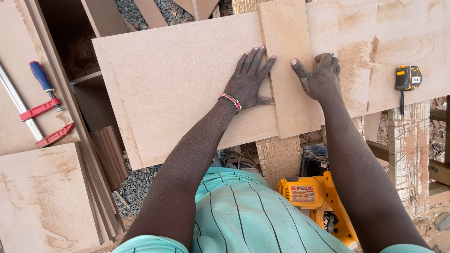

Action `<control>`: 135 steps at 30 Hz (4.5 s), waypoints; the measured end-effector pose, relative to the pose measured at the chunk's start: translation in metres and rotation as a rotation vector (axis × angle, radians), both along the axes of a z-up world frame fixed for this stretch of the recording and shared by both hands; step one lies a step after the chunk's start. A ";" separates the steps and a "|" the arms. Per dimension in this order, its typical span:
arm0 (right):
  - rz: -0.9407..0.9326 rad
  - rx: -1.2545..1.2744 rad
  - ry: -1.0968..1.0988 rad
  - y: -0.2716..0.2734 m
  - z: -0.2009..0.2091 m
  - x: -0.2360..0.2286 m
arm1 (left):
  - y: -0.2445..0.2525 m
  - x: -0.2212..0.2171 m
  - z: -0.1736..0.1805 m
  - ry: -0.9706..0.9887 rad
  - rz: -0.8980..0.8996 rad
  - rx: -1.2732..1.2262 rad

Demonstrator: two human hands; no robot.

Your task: The person measures and marks a large sheet of plywood with a tape measure and pencil, then uses a yellow circular saw to cut the sheet into smaller pieces. The person repeats the measuring, marking, and cutting process on another section of the plywood.

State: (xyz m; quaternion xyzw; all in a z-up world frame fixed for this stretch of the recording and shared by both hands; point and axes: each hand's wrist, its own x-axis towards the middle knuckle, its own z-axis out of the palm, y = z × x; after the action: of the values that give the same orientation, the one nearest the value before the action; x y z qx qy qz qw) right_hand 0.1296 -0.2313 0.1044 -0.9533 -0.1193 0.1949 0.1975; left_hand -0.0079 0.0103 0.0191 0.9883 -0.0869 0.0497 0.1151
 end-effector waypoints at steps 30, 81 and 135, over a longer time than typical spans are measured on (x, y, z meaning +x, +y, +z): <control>-0.122 -0.515 0.488 -0.363 0.041 -0.180 | 0.020 -0.055 0.036 0.207 0.130 -0.447; -0.211 0.681 0.262 -0.212 0.127 -0.116 | -0.200 0.020 0.253 0.164 -0.432 -0.266; -0.294 0.826 0.545 -0.213 -0.043 -0.111 | -0.174 0.031 0.280 0.428 -0.409 -0.363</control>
State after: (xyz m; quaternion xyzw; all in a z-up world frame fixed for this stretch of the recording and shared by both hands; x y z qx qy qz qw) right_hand 0.0185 -0.4443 0.0613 -0.7170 0.0049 0.3430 0.6069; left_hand 0.0231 -0.1634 0.2988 0.9019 -0.2468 -0.1682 0.3121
